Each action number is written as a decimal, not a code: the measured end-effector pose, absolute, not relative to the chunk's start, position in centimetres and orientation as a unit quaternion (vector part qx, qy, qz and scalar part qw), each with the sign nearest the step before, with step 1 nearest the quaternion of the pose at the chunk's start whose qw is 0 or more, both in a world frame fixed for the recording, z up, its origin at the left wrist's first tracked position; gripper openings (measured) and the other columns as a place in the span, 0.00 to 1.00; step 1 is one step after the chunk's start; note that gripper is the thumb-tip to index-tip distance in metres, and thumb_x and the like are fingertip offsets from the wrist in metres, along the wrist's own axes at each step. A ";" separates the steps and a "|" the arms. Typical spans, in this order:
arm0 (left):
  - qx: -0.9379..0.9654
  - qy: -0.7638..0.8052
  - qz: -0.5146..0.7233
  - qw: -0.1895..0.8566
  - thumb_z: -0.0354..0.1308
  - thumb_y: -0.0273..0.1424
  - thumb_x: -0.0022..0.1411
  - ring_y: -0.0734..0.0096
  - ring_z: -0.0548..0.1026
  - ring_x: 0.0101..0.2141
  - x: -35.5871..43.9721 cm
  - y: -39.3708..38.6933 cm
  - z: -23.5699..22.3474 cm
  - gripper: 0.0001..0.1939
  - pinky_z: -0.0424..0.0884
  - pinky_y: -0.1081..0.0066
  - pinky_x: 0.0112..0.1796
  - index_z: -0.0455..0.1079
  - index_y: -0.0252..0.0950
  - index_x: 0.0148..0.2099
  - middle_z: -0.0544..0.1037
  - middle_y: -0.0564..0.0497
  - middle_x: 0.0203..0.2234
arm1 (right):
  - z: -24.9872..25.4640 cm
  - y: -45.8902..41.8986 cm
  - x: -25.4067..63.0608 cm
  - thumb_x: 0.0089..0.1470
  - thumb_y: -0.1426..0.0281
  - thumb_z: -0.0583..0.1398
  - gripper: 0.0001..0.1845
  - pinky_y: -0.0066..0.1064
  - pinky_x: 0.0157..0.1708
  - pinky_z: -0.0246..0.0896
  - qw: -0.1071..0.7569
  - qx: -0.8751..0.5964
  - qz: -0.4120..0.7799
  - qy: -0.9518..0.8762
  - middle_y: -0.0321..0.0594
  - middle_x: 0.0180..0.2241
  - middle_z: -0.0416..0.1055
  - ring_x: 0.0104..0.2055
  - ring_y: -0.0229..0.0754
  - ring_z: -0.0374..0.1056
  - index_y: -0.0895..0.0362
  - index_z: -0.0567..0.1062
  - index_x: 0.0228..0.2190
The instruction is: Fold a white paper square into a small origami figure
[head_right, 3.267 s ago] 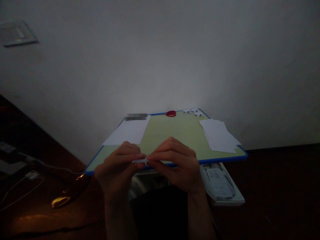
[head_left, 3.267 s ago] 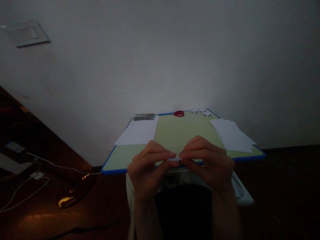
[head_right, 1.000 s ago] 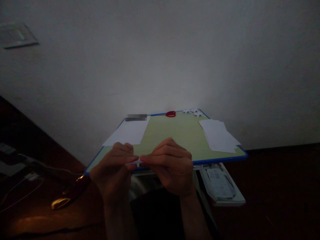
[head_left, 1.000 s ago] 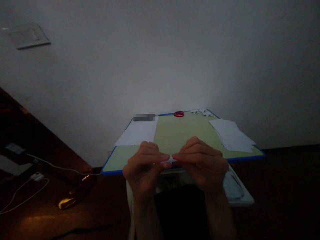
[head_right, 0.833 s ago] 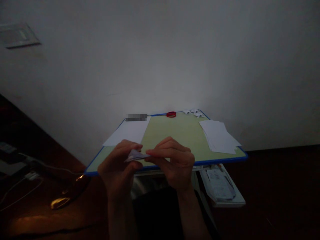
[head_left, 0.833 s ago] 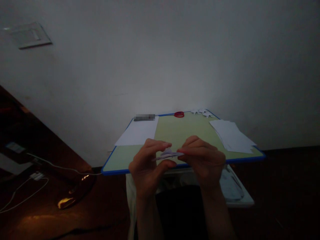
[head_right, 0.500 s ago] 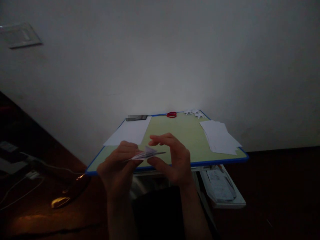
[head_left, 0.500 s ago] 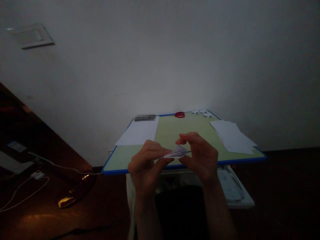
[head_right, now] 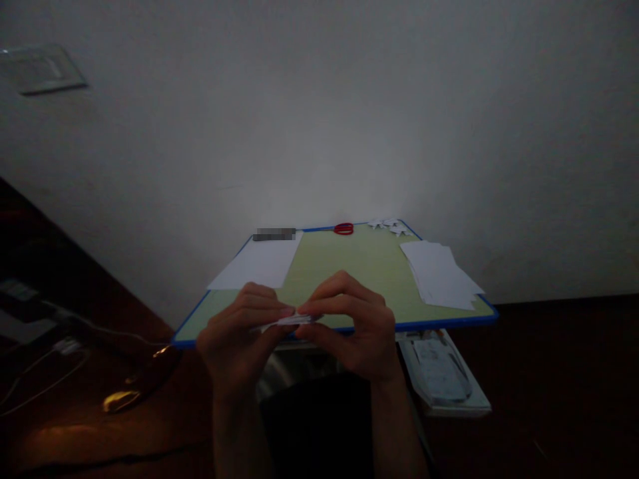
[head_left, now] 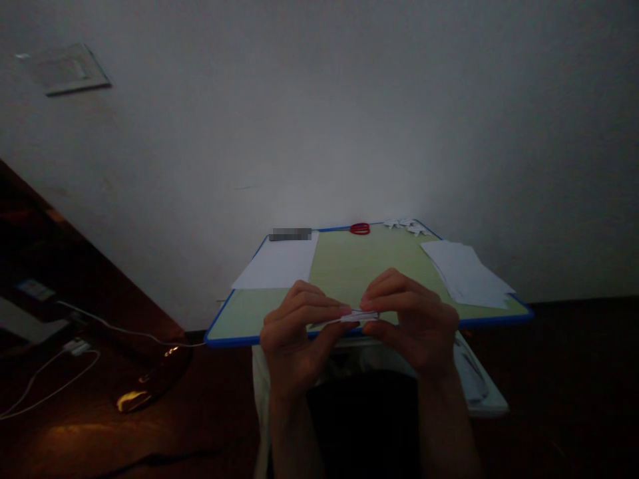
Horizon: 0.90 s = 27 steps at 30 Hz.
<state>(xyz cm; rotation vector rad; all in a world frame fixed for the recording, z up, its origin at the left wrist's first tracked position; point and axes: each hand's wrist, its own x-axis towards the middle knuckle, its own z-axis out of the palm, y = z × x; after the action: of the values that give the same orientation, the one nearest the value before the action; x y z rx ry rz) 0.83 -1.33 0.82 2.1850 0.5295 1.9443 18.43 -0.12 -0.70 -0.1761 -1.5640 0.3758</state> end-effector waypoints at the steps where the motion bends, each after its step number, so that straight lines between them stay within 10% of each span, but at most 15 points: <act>1: 0.734 0.176 0.650 0.085 0.70 0.22 0.58 0.69 0.77 0.31 0.8 -1.3 0.8 0.10 0.71 0.64 0.34 0.80 0.41 0.40 0.84 0.53 0.31 | -0.7 -0.2 18.5 0.51 0.81 0.71 0.20 0.41 0.35 0.69 0.690 -0.080 0.165 -0.701 0.38 0.36 0.78 0.37 0.45 0.74 0.51 0.83 0.44; 27: 0.693 0.135 0.691 0.156 0.71 0.20 0.56 0.69 0.78 0.34 2.0 -1.5 1.2 0.13 0.74 0.68 0.35 0.79 0.38 0.42 0.81 0.51 0.33 | -1.0 1.1 16.7 0.56 0.64 0.71 0.09 0.40 0.32 0.68 0.746 -0.044 0.213 -0.630 0.36 0.31 0.79 0.33 0.43 0.72 0.44 0.84 0.41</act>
<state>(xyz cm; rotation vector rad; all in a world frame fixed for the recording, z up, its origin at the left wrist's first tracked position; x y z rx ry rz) 1.97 -1.53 1.21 1.9847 0.3864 1.9781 16.70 1.11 -0.96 -0.0954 -1.3783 0.4659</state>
